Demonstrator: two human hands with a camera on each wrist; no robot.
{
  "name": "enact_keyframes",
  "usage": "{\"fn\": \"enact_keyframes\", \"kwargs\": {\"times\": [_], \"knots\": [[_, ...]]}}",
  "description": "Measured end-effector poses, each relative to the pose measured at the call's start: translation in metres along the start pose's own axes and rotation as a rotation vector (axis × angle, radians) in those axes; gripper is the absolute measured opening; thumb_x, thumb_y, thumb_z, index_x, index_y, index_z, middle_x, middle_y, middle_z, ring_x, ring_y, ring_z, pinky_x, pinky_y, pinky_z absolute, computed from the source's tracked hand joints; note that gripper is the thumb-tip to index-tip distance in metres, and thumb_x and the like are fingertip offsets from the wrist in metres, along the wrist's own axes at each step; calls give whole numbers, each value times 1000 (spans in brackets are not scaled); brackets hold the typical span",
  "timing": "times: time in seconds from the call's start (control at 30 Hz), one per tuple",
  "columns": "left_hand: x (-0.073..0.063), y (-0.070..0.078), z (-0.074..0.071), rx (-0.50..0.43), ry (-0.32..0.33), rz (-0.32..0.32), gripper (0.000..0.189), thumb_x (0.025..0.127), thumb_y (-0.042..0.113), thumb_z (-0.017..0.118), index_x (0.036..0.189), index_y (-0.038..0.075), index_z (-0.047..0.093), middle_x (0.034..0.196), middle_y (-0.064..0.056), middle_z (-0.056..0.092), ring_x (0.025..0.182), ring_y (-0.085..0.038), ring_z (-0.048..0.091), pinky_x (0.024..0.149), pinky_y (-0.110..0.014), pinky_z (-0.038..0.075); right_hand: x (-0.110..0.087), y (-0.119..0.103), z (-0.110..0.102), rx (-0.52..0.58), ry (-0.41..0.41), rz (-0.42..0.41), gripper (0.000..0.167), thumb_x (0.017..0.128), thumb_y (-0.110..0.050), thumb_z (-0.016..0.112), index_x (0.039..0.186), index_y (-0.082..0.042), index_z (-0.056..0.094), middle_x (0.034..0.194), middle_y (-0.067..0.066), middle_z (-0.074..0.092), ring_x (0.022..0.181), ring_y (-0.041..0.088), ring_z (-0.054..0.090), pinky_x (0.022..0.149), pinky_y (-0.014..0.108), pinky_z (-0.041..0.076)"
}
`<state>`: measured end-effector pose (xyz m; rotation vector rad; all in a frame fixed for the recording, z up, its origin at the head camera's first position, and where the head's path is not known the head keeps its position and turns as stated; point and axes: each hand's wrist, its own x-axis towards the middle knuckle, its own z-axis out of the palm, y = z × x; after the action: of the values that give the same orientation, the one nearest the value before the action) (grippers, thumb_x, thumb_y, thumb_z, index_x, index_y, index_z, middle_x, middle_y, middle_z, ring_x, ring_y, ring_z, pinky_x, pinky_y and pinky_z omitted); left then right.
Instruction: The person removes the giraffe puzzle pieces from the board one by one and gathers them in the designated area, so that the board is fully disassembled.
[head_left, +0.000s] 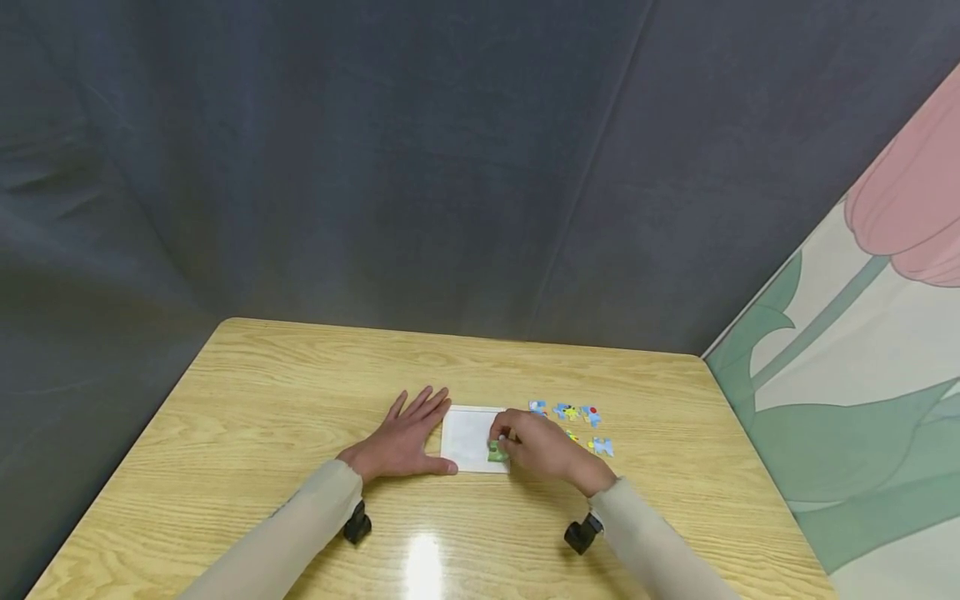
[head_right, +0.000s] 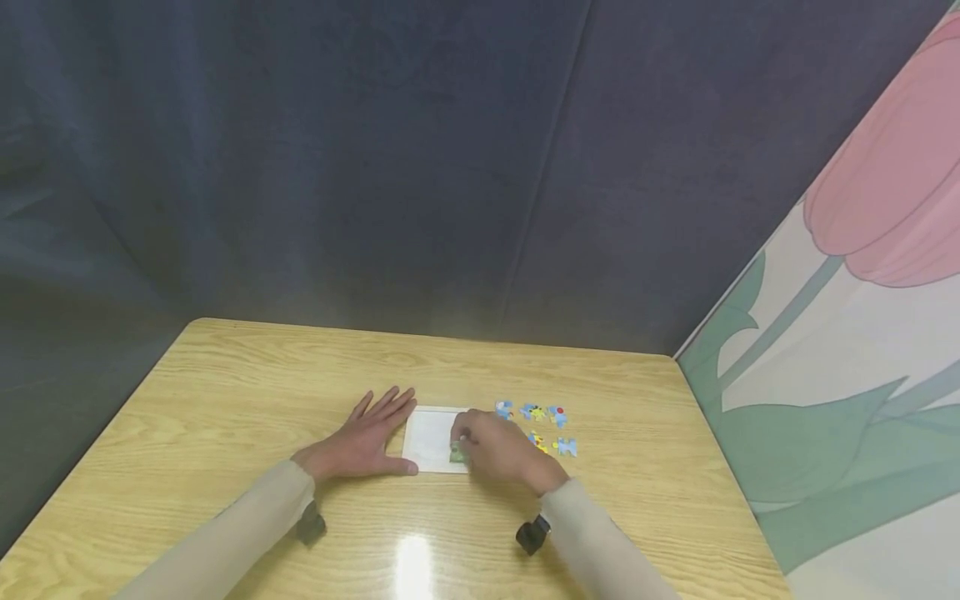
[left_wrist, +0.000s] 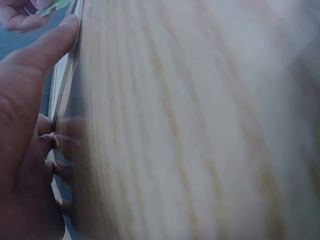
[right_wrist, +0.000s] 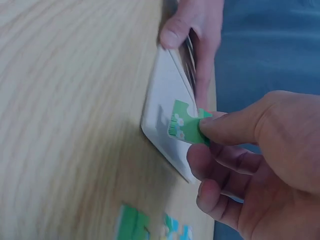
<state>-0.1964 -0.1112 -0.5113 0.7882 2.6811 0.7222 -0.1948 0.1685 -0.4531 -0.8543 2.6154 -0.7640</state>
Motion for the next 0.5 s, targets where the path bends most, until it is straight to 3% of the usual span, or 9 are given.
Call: {"fn": "enact_keyframes", "kwargs": {"times": [0.2,0.5], "knots": [[0,1,0,-10,1,-1,110,93,68,71,171,8,21,182,-6,10,171,-33,4,135,-65,-3,-15,12,-15,63,-14,19,14,107,-4,60,107,-10,72,99,3,70,69,7,54,63,24,48],[1,-1,1,-12,-4,-3,110,93,69,70,172,9,20,183,-5,9,171,-32,2,135,-65,-5,-47,39,-43,63,1,49,12,107,-4,60,106,-6,71,95,6,70,72,6,56,69,24,48]]}}
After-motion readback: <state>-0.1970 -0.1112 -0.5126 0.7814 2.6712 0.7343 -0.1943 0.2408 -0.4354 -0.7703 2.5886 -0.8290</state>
